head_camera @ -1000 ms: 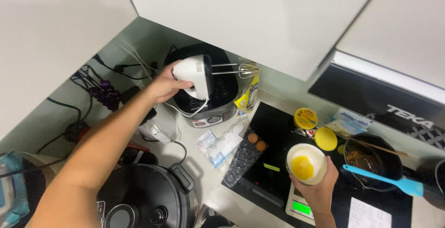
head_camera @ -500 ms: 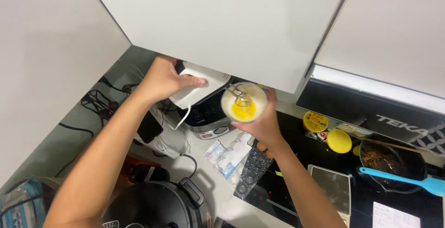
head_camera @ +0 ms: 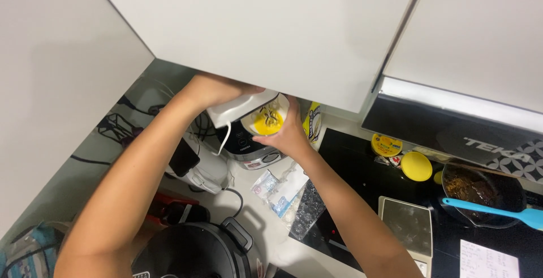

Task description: Preparing and mixing eggs in a bowl using a spatula and a hand mixer for baking.

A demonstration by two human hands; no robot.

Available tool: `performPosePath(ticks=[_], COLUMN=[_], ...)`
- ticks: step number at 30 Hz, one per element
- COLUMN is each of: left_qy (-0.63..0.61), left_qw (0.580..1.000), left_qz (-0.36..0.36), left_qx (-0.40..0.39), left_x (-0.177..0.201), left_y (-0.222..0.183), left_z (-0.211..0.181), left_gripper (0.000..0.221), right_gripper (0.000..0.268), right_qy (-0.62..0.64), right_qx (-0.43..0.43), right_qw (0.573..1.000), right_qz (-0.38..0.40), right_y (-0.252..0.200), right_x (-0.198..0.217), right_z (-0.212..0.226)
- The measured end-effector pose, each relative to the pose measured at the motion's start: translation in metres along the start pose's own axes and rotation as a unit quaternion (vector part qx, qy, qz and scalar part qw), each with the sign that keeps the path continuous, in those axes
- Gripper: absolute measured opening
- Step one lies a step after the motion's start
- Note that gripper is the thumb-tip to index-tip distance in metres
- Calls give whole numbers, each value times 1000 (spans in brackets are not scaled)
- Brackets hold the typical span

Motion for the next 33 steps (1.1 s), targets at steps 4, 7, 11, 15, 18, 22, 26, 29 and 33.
performPosePath(ticks=[4, 7, 11, 15, 18, 22, 26, 29, 33], left_qy=[44, 39, 54, 104, 105, 113, 109, 74, 39], left_qw=[998, 997, 994, 989, 987, 985, 987, 990, 991], left_qz=[-23, -50, -65, -70, -90, -90, -70, -79, -97], left_qx=[-44, -48, -64, -77, -84, -98, -95, -95, -83], left_x=[6, 16, 5, 3, 7, 1, -1, 7, 21], left_y=[3, 5, 8, 9, 7, 9, 10, 4, -6], left_z=[-7, -9, 7, 4, -2, -1, -3, -15, -29], left_gripper=[52, 58, 53, 40, 38, 43, 47, 52, 55], right_gripper=[129, 82, 39, 29, 26, 24, 24, 26, 30], right_qy=[-18, 41, -85, -200, -227, -211, -203, -209, -176], right_qx=[-102, -202, -95, 83, 171, 178, 176, 129, 37], right_qw=[989, 973, 988, 973, 958, 961, 963, 969, 982], right_qz=[102, 108, 92, 74, 38, 23, 10, 34, 65], right_y=[22, 57, 110, 124, 122, 120, 125, 127, 97], right_x=[-11, -7, -10, -20, -26, -26, -24, -20, -14], right_z=[-16, 8, 90, 113, 116, 112, 113, 103, 20])
Point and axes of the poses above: each hand's wrist, its own y-axis towards the middle knuckle, its own x-axis out of the back of the hand, z = x × y, the point moved 10 cm from there along y, towards the middle knuckle, and after that the axes turned 13 degrees about -z, right-handed, at the moved point
